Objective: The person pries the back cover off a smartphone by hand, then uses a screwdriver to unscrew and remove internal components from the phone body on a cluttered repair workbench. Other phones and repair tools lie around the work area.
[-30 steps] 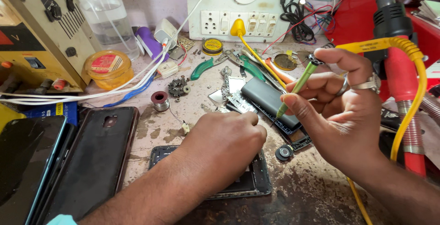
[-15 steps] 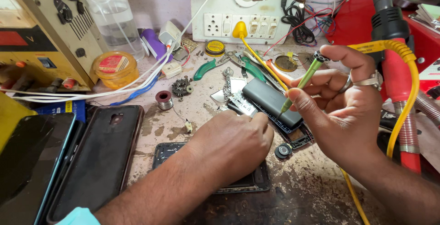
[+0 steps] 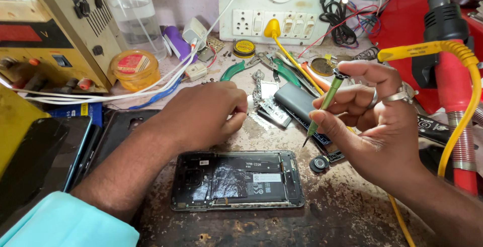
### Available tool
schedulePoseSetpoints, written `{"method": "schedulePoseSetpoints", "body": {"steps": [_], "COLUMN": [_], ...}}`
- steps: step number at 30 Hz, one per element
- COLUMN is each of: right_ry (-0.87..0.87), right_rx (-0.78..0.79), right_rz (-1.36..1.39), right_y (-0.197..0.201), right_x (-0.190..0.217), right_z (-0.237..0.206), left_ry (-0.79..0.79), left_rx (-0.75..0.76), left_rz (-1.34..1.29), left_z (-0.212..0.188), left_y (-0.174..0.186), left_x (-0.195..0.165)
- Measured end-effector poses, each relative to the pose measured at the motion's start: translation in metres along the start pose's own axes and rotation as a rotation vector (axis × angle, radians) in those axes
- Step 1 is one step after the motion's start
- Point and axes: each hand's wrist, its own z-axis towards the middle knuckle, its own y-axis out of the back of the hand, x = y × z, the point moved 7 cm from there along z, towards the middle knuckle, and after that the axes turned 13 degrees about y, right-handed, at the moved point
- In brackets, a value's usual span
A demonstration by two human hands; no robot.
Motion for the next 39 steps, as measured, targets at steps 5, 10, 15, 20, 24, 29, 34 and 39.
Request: {"method": "schedulePoseSetpoints", "body": {"steps": [5, 10, 15, 20, 24, 29, 34, 39], "right_ry": [-0.006, -0.051, 0.025, 0.011, 0.015, 0.116, 0.113, 0.12], "right_rx": [0.031, 0.043, 0.143, 0.167, 0.174, 0.143, 0.097, 0.112], "right_rz": [-0.015, 0.065, 0.09, 0.11, 0.09, -0.02, -0.085, -0.045], "right_y": [-0.005, -0.008, -0.015, -0.018, -0.019, -0.02, -0.02, -0.02], "right_x": [0.001, 0.0, 0.007, 0.006, 0.007, 0.015, 0.013, 0.011], "right_z": [-0.002, -0.006, -0.01, -0.014, -0.015, -0.016, -0.016, -0.018], "left_ry": [0.017, 0.05, 0.119, -0.045, -0.23, -0.191, -0.149, -0.166], "left_rx": [0.059, 0.027, -0.009, 0.115, 0.206, 0.143, 0.167, 0.137], "left_rz": [0.083, 0.098, 0.066, -0.114, -0.239, -0.299, -0.282, -0.296], "left_z": [0.0, -0.002, -0.014, -0.033, -0.051, -0.059, -0.058, -0.058], "left_y": [-0.015, -0.006, 0.008, 0.0, -0.014, -0.021, -0.029, -0.029], "left_x": [0.001, 0.002, -0.002, -0.034, -0.059, -0.055, -0.049, -0.047]}}
